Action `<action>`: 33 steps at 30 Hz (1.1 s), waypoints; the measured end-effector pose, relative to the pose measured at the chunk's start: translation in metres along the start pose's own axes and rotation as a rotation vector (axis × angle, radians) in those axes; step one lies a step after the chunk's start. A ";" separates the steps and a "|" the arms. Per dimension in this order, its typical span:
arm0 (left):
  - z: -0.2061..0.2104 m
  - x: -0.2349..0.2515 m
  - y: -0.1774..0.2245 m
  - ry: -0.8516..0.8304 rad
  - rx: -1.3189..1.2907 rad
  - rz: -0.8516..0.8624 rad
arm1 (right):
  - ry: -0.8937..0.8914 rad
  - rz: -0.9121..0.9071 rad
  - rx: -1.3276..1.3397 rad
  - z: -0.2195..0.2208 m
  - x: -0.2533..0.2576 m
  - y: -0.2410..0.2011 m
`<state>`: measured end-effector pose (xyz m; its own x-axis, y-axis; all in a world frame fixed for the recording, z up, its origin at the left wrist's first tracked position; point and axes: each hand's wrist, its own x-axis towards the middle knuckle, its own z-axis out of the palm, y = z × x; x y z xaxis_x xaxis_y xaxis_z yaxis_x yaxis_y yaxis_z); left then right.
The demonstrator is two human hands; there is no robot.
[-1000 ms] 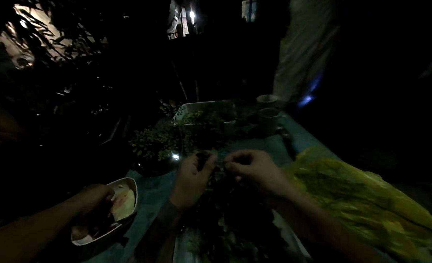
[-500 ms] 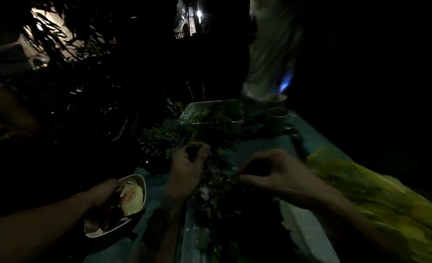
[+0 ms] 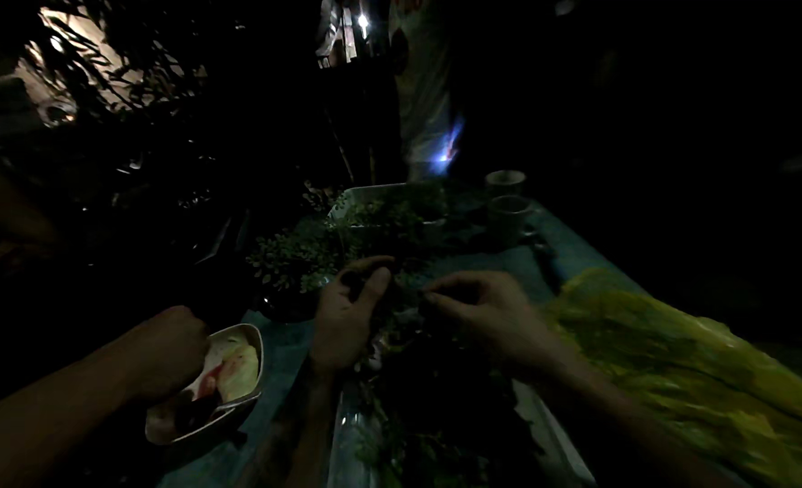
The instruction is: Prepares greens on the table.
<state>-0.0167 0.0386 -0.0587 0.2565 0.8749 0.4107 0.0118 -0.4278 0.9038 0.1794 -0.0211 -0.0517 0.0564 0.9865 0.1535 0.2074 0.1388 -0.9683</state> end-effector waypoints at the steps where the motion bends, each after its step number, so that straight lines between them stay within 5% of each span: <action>1: -0.001 0.002 0.000 0.029 -0.009 -0.012 | 0.010 0.000 0.020 -0.001 0.001 0.002; 6: -0.008 0.004 -0.002 0.041 0.141 -0.012 | -0.003 0.006 0.132 -0.003 0.002 0.004; 13: -0.007 -0.001 -0.002 -0.253 0.031 0.020 | -0.009 0.025 0.190 -0.001 0.002 0.003; 18: -0.002 -0.005 -0.002 -0.162 0.128 -0.065 | -0.058 0.027 0.262 0.003 0.002 0.005; 33: -0.003 -0.002 -0.001 -0.076 0.207 0.063 | -0.005 0.053 0.237 0.002 0.002 0.004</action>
<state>-0.0200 0.0381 -0.0598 0.3352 0.8288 0.4479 0.1893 -0.5250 0.8298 0.1785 -0.0183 -0.0555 0.0560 0.9933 0.1013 -0.0302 0.1031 -0.9942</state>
